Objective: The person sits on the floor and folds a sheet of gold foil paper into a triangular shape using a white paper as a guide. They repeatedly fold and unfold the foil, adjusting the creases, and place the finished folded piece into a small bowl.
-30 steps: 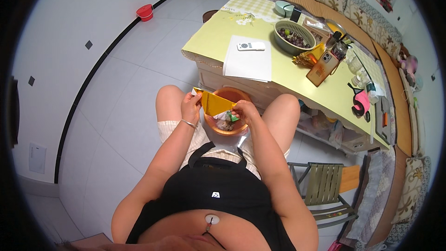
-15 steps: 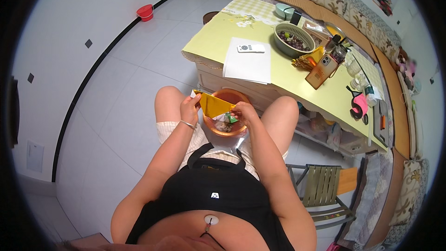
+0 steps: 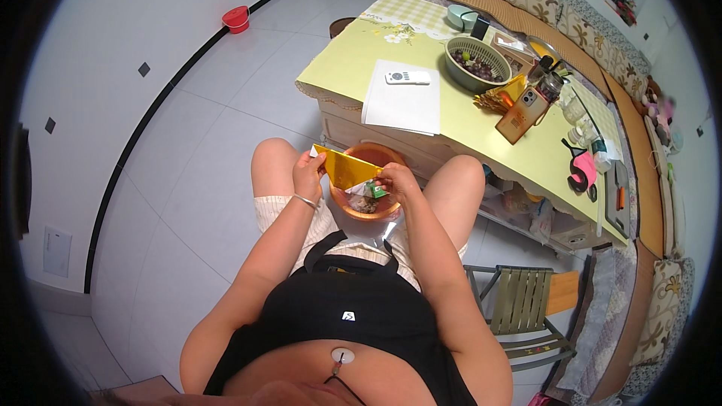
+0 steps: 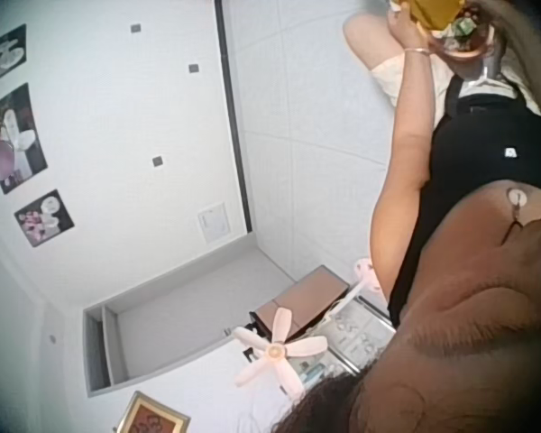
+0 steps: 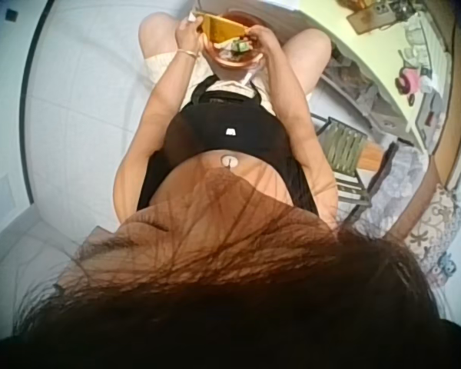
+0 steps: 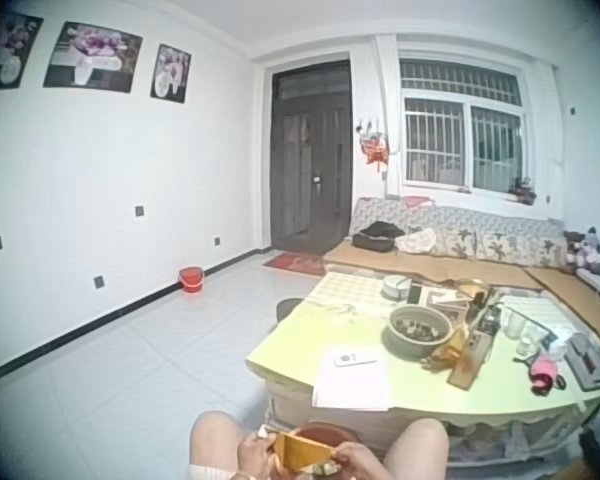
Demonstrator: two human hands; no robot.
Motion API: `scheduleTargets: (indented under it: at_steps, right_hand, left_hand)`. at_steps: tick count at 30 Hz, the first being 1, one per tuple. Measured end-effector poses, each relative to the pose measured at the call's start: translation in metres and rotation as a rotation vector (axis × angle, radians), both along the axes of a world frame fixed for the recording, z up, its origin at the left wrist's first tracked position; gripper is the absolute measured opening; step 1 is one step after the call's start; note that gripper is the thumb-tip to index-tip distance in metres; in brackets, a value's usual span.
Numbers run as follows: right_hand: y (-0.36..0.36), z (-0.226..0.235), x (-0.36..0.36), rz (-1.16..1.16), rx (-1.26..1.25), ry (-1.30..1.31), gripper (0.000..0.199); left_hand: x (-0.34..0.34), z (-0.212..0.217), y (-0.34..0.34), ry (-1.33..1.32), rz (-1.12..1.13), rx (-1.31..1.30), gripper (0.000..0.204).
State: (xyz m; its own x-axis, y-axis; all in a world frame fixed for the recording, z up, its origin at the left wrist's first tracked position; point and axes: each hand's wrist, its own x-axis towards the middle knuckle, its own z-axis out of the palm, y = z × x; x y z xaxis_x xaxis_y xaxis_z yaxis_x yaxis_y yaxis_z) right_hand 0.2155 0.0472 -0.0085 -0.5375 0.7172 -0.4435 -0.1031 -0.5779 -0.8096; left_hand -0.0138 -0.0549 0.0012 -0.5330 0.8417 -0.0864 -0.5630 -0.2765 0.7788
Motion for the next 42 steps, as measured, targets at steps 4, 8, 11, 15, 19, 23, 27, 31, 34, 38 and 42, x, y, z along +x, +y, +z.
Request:
scheduleTargets:
  at_steps: [4,8,11,15,19,23,27,31,34,38,42]
  right_hand:
    - [-0.001,-0.001,0.000,0.015,0.020,0.016,0.009]
    - [0.000,-0.002,-0.001,0.023,0.030,-0.002,0.009]
    - [-0.001,-0.001,0.000,0.026,0.024,-0.011,0.009]
    - [-0.001,-0.001,0.001,0.043,0.031,0.007,0.009]
    - [-0.002,0.004,-0.001,0.051,0.059,0.011,0.009]
    - [-0.007,0.014,-0.001,0.057,0.077,-0.021,0.008]
    - [-0.009,0.017,-0.002,0.080,0.159,-0.059,0.009]
    - [-0.010,0.015,-0.002,0.119,0.259,-0.114,0.009]
    - [-0.011,0.015,-0.005,0.146,0.298,-0.150,0.011]
    - [-0.011,0.016,-0.003,0.234,0.302,-0.218,0.011]
    - [-0.015,0.017,-0.004,0.351,0.330,-0.173,0.011]
  left_hand:
    - [0.002,0.000,0.000,0.019,0.062,-0.049,0.015]
    - [0.003,0.000,0.000,0.054,0.088,-0.073,0.017]
    - [0.002,0.000,0.000,0.066,0.083,-0.074,0.018]
    - [0.003,-0.001,0.001,0.059,0.084,-0.055,0.016]
    - [-0.001,-0.002,0.000,0.044,0.033,-0.021,0.011]
    - [-0.001,-0.001,-0.001,0.044,0.032,-0.024,0.009]
    - [-0.001,-0.001,0.000,0.036,0.041,-0.017,0.009]
    - [-0.002,-0.003,0.001,0.045,0.052,-0.036,0.009]
    - [-0.003,-0.004,0.001,0.037,0.048,-0.029,0.009]
    - [-0.002,-0.004,0.001,0.056,0.044,-0.058,0.009]
    - [-0.001,-0.003,0.000,0.079,-0.008,-0.066,0.007]
